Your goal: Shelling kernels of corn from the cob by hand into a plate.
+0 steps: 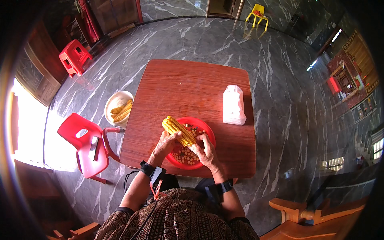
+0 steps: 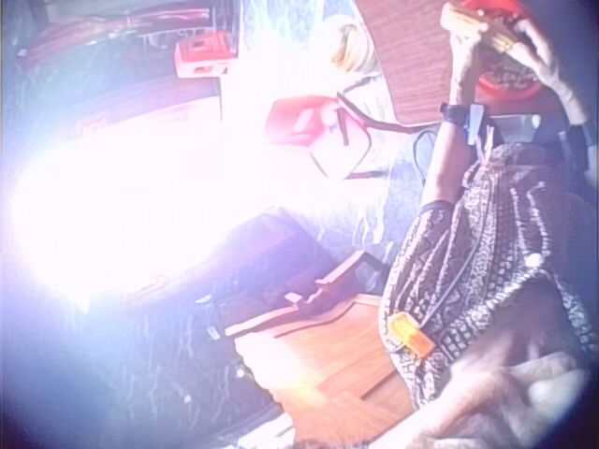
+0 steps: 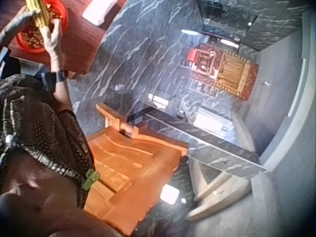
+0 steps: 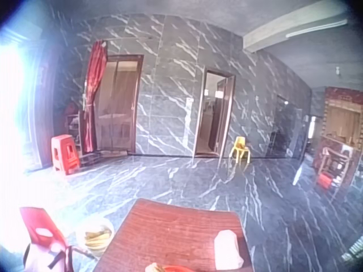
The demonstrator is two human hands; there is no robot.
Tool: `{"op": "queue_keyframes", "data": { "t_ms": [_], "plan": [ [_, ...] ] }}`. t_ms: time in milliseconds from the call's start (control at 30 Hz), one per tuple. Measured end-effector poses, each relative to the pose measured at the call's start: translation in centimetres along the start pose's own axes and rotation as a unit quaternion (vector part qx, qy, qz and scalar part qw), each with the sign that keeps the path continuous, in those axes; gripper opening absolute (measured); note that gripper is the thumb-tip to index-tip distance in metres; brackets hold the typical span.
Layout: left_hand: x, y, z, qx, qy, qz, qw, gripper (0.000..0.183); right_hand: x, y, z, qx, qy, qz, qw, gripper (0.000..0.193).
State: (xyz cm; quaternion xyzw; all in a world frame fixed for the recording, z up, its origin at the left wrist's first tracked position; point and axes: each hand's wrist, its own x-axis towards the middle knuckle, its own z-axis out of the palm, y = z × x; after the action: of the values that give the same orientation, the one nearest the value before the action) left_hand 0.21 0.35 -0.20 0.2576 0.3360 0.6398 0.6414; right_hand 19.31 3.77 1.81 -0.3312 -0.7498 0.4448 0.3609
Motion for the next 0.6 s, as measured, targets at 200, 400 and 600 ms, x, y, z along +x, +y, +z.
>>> {"op": "queue_keyframes", "data": {
  "t_ms": [200, 400, 600],
  "plan": [
    [0.0, -0.2, -0.3, -0.009, -0.006, 0.000, 1.000, 0.047, -0.1, 0.7, -0.3, 0.062, -0.008, 0.052, 0.997, 0.030],
    [0.0, -0.2, -0.2, 0.028, -0.022, 0.042, 0.998, 0.045, 0.2, 0.0, 0.8, -0.047, 0.024, 0.008, 0.999, 0.038],
    [-0.4, 0.7, 0.5, 0.015, -0.009, 0.000, 1.000, 0.045, 0.1, 0.6, 0.8, -0.076, 0.018, -0.008, 0.997, 0.040]
  ]
}}
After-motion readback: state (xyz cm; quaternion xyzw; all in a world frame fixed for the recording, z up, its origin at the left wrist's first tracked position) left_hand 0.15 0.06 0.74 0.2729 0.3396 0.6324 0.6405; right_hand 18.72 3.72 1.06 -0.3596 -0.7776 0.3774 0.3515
